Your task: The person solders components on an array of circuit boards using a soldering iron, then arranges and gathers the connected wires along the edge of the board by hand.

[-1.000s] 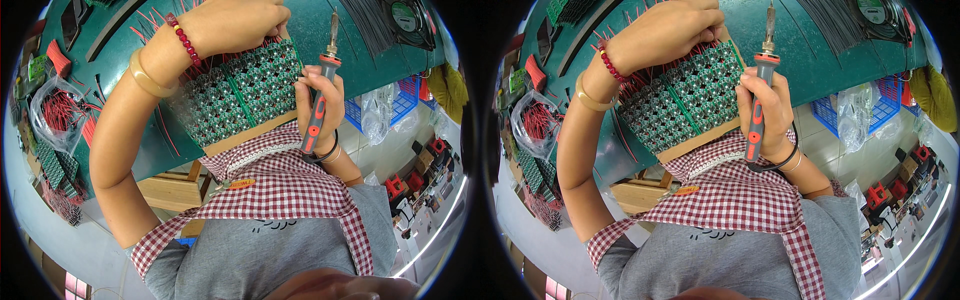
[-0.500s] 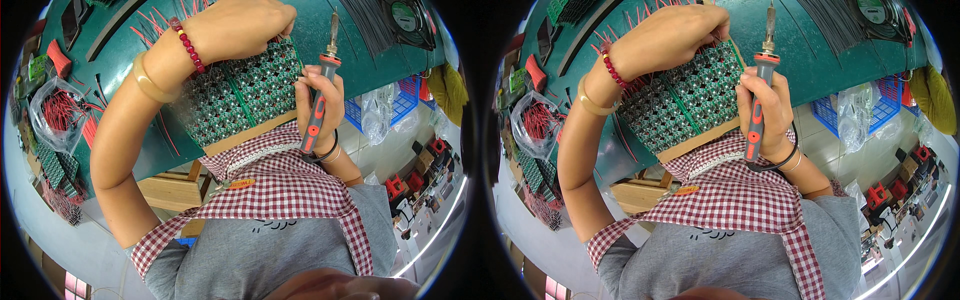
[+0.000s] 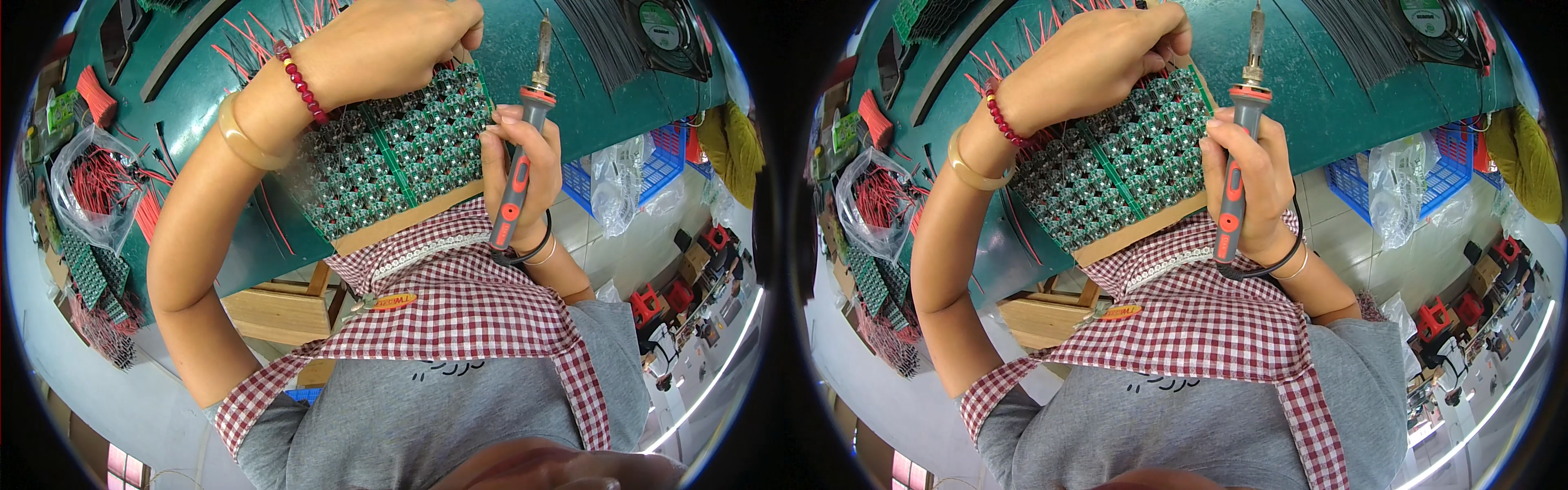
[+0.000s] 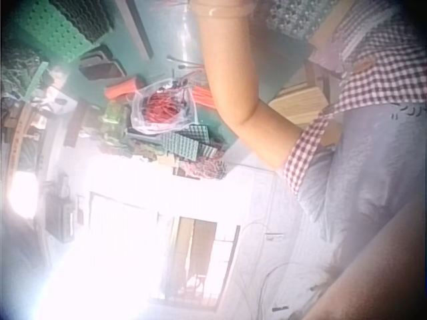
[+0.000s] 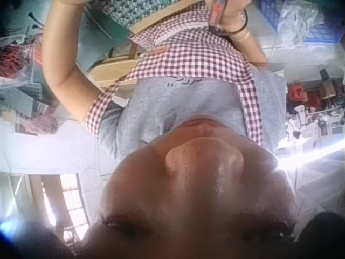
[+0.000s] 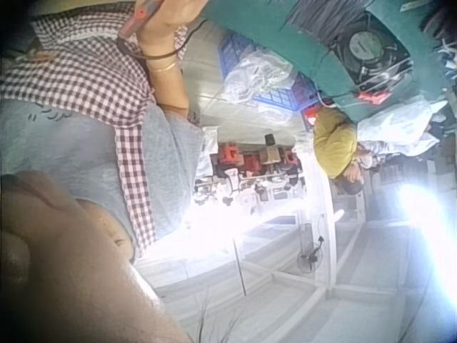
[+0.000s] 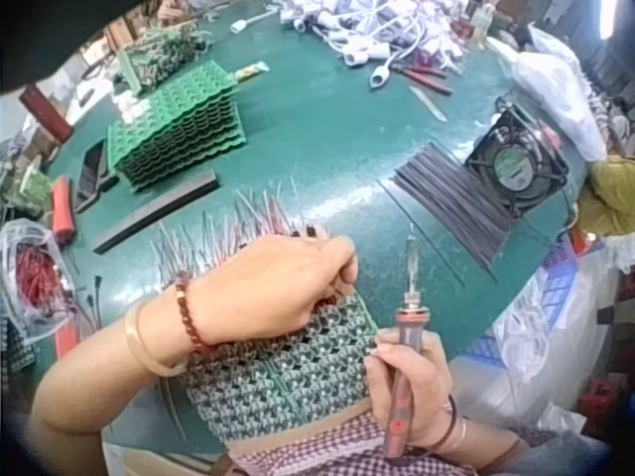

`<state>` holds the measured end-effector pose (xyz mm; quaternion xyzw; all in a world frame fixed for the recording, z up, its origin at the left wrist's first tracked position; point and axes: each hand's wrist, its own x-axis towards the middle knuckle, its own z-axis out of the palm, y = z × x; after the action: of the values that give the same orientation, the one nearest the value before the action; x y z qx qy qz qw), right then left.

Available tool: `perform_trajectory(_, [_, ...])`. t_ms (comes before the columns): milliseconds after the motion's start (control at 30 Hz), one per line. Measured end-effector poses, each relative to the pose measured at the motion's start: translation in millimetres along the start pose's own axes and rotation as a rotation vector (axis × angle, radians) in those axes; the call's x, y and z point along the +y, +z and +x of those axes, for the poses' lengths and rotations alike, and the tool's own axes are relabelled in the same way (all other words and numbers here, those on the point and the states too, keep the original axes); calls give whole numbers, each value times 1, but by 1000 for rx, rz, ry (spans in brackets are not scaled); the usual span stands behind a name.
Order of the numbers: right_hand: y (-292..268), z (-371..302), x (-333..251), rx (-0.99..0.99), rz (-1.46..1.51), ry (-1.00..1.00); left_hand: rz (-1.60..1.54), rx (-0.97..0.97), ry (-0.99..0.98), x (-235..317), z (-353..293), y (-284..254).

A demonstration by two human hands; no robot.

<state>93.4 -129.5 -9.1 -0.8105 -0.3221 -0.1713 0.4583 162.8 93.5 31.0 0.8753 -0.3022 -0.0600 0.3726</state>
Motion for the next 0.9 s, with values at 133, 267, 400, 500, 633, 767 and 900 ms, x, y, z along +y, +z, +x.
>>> perform_trajectory(133, [0,0,0,5,10,-2,1,-3,-13,0,1,-2])
perform_trajectory(267, [0,0,-1,6,4,1,-101,-52,-59,1,6,-4])
perform_trajectory(400, [1,-2,-1,14,10,21,-111,-57,-80,3,6,-4])
perform_trajectory(500, [2,-1,-2,22,15,18,-119,-65,-100,2,5,-2])
perform_trajectory(633, [2,-1,-1,27,23,25,-88,-97,-105,2,5,-3])
perform_trajectory(767, [1,1,-1,20,14,18,58,-116,-77,12,1,-7])
perform_trajectory(900, [-2,1,0,-3,35,63,379,-1,20,24,-1,-13])
